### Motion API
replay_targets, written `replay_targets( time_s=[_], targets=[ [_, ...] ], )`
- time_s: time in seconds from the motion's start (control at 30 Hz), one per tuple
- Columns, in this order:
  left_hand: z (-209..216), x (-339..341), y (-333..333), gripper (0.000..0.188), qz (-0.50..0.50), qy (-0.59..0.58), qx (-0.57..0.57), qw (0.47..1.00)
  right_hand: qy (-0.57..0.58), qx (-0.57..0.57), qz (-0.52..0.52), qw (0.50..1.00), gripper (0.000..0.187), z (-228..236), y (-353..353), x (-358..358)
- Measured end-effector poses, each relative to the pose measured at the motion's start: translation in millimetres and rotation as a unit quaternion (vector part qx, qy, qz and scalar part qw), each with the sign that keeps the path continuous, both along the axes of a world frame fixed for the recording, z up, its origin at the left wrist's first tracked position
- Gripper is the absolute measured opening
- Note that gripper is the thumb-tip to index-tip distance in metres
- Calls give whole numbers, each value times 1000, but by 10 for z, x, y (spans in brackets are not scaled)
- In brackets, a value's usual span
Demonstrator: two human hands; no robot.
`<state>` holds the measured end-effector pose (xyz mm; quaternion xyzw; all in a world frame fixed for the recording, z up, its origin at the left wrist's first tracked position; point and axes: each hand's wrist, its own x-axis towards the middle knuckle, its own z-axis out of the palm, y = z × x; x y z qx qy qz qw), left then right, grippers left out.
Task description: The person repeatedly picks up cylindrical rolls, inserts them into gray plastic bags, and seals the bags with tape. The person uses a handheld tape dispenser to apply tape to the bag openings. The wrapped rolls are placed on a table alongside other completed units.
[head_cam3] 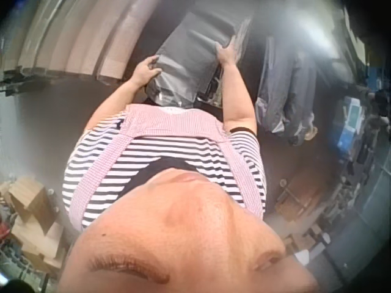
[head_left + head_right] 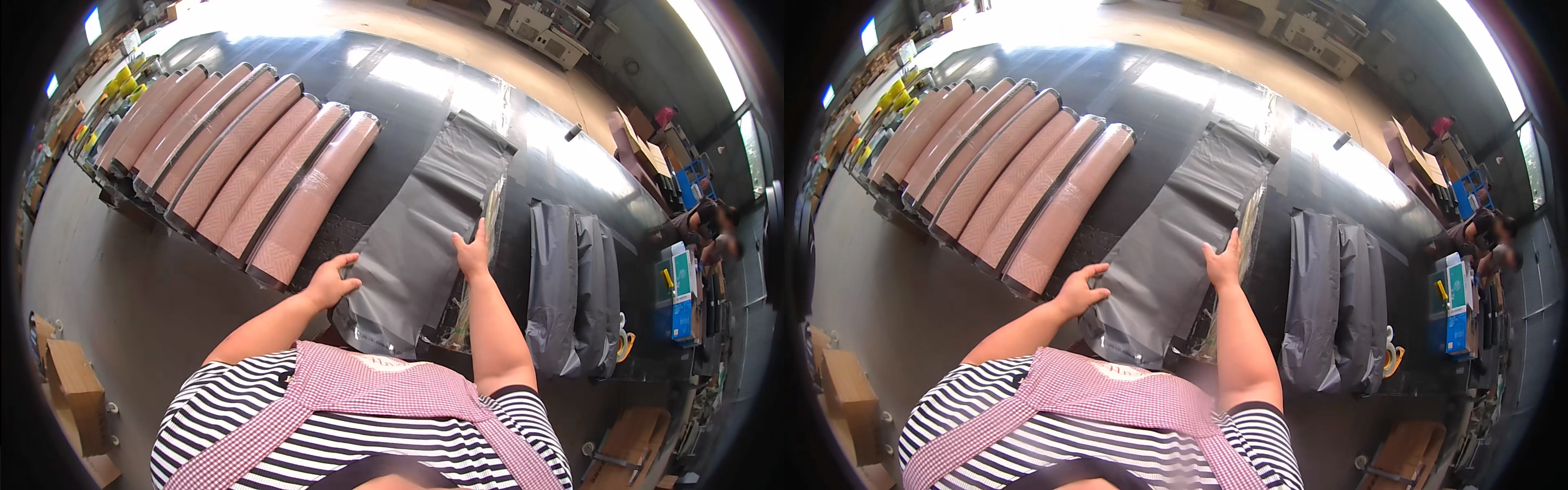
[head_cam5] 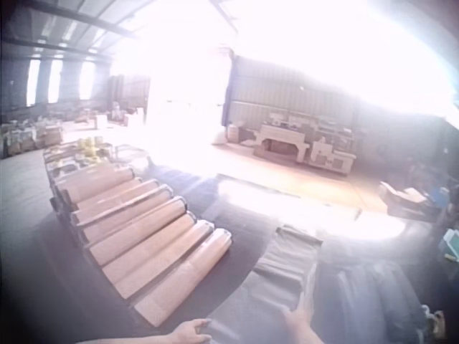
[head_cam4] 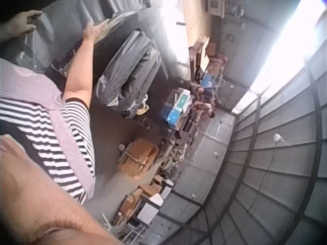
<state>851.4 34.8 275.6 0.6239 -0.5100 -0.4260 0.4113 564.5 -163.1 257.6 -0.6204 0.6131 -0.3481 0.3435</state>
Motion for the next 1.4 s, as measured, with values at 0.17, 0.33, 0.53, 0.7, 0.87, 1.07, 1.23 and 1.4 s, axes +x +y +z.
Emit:
replay_targets(
  time_s=[0.17,0.33,0.53,0.7,0.87,1.07,1.23,1.4],
  targets=[
    [60,-36,67,57,-40,-31,-48,998,251,47,-30,966,85,64,-482,589],
    [12,-95,-344,50,-17,-58,-59,996,362,72,-23,929,81,21,-982,887],
    [-31,-126,-957,45,25,-76,-77,994,419,62,58,904,85,24,-1837,998],
    [415,-7,-620,57,40,-340,-90,935,430,23,74,900,77,41,-1687,1018],
    [654,477,-369,113,79,-639,125,755,388,16,84,918,79,36,-1393,959],
    [960,980,-503,103,17,-89,163,983,9,-121,227,966,67,235,-297,1048],
    [725,1068,-355,80,-8,597,126,792,-352,214,269,871,57,363,523,1263],
    [705,767,-556,79,-100,550,48,828,-386,272,220,854,60,656,806,1462]
  ],
)
